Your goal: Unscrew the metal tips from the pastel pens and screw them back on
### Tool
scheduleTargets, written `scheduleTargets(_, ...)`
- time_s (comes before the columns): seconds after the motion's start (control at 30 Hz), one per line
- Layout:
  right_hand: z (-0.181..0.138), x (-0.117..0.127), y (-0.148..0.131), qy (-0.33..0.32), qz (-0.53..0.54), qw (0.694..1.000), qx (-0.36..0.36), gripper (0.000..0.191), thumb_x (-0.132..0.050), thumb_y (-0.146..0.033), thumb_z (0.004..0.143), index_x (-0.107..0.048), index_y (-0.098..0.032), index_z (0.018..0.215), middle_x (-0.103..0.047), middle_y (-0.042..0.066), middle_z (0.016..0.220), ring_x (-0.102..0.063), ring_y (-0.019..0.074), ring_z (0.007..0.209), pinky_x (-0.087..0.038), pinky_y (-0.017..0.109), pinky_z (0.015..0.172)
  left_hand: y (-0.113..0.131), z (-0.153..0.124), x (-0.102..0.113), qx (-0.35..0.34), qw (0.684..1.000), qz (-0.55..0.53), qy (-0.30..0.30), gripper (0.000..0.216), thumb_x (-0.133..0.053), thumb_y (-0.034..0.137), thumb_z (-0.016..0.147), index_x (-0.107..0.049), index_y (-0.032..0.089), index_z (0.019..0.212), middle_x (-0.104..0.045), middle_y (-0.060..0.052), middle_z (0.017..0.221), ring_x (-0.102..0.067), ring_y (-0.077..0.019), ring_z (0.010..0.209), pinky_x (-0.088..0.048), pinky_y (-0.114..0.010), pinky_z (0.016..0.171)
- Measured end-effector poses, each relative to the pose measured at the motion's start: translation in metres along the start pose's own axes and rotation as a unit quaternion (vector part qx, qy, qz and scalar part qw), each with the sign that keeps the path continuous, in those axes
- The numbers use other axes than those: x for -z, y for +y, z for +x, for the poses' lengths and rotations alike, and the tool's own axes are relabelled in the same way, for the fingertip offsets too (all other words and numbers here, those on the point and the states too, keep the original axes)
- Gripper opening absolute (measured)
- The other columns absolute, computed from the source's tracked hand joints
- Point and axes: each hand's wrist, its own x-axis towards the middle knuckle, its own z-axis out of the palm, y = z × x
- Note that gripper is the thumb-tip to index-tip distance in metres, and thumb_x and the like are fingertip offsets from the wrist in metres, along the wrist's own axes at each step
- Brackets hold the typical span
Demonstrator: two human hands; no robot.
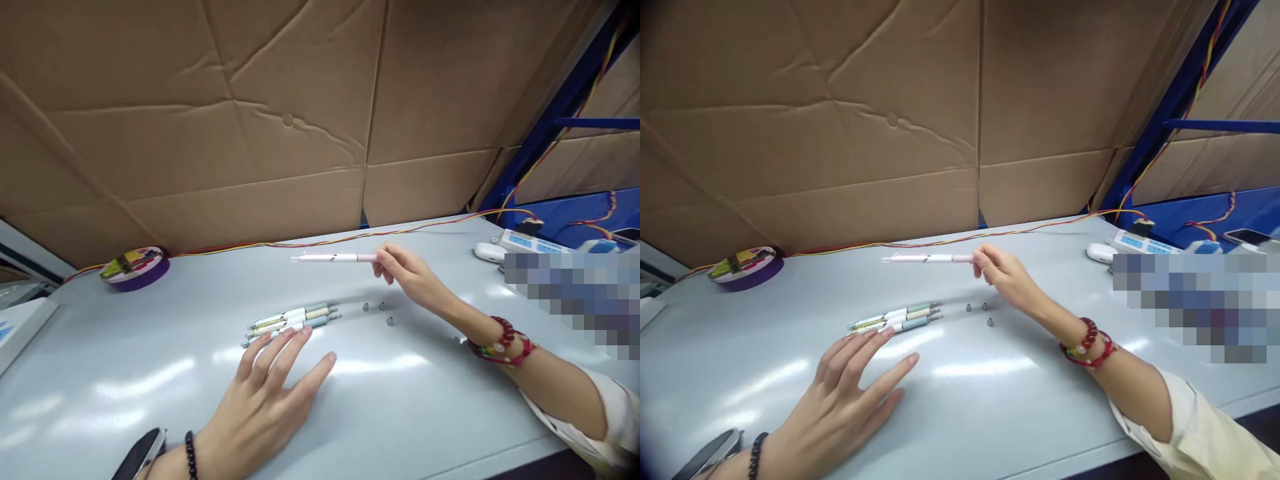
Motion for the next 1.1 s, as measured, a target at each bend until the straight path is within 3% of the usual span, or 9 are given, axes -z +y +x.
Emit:
scheduleTargets(0.1, 0.006, 0.013, 0.029, -0.043, -0.081, 0.996, -0.021, 0.027, -0.037, -0.041, 0.092, -0.052, -0.019, 0.087, -0.059, 0.003, 0.082, -0.054, 0.0164, 0.073, -0.044, 0.028, 0.065, -0.002, 0.005, -0.001, 0.053, 0.993, -0.038, -0.097, 0.048, -0.047, 0.015, 0.083, -0.043, 0.022, 0.130, -0.030, -0.015, 0.140, -0.029, -0.0338, 0.127, -0.036, -0.049, 0.096)
scheduleTargets(0.2, 0.004, 0.016, 0.045, -0.071, -0.119, 0.990, -0.022, 0.026, -0.042, -0.040, 0.089, -0.057, -0.019, 0.088, -0.062, 0.005, 0.085, -0.056, 0.0198, 0.077, -0.045, 0.033, 0.067, -0.005, 0.008, -0.002, 0.056, 0.981, -0.086, -0.165, 0.049, -0.044, 0.016, 0.084, -0.040, 0.021, 0.133, -0.034, -0.014, 0.139, -0.033, -0.0330, 0.126, -0.041, -0.048, 0.094)
scheduleTargets(0.33, 0.002, 0.015, 0.048, -0.096, -0.171, 0.981, 0.005, 0.023, -0.046, -0.037, 0.087, -0.061, -0.020, 0.089, -0.062, 0.007, 0.088, -0.056, 0.0228, 0.082, -0.044, 0.037, 0.073, -0.004, 0.009, 0.000, 0.047, 0.979, -0.109, -0.166, 0.044, -0.042, 0.014, 0.085, -0.044, 0.020, 0.129, -0.048, -0.013, 0.127, -0.042, -0.0308, 0.117, -0.044, -0.047, 0.092)
scheduleTargets(0.5, -0.002, 0.012, 0.033, -0.065, -0.206, 0.975, 0.047, 0.022, -0.042, -0.032, 0.090, -0.057, -0.019, 0.098, -0.059, 0.009, 0.099, -0.054, 0.0244, 0.094, -0.043, 0.041, 0.082, -0.001, 0.009, 0.001, 0.020, 0.978, -0.129, -0.164, 0.043, -0.041, 0.005, 0.082, -0.049, 0.019, 0.122, -0.055, -0.012, 0.113, -0.049, -0.0279, 0.102, -0.048, -0.043, 0.084)
scheduleTargets(0.73, -0.017, -0.005, 0.000, -0.162, -0.239, 0.949, 0.124, 0.016, -0.046, -0.027, 0.090, -0.059, -0.019, 0.094, -0.058, 0.006, 0.079, -0.053, 0.0199, 0.075, -0.043, 0.031, 0.064, -0.001, 0.010, 0.000, 0.033, 0.971, -0.150, -0.184, 0.045, -0.037, 0.003, 0.082, -0.045, 0.018, 0.123, -0.055, -0.011, 0.105, -0.054, -0.0229, 0.084, -0.050, -0.035, 0.072)
scheduleTargets(0.9, -0.019, -0.010, -0.001, -0.183, -0.267, 0.935, 0.148, 0.019, -0.043, -0.020, 0.090, -0.060, -0.019, 0.085, -0.057, 0.005, 0.075, -0.052, 0.0190, 0.072, -0.042, 0.031, 0.063, -0.001, 0.010, -0.002, 0.058, 0.962, -0.171, -0.207, 0.047, -0.035, 0.013, 0.090, -0.031, 0.021, 0.135, -0.058, -0.006, 0.089, -0.054, -0.0202, 0.073, -0.047, -0.030, 0.066)
scheduleTargets(1.1, -0.019, -0.010, 0.002, -0.149, -0.222, 0.951, 0.156, 0.017, -0.045, -0.020, 0.090, -0.062, -0.020, 0.089, -0.060, 0.005, 0.075, -0.054, 0.0181, 0.072, -0.043, 0.030, 0.062, -0.002, 0.006, -0.004, 0.048, 0.960, -0.186, -0.204, 0.053, -0.032, 0.013, 0.091, -0.020, 0.025, 0.142, -0.055, -0.005, 0.083, -0.051, -0.0199, 0.067, -0.044, -0.028, 0.060)
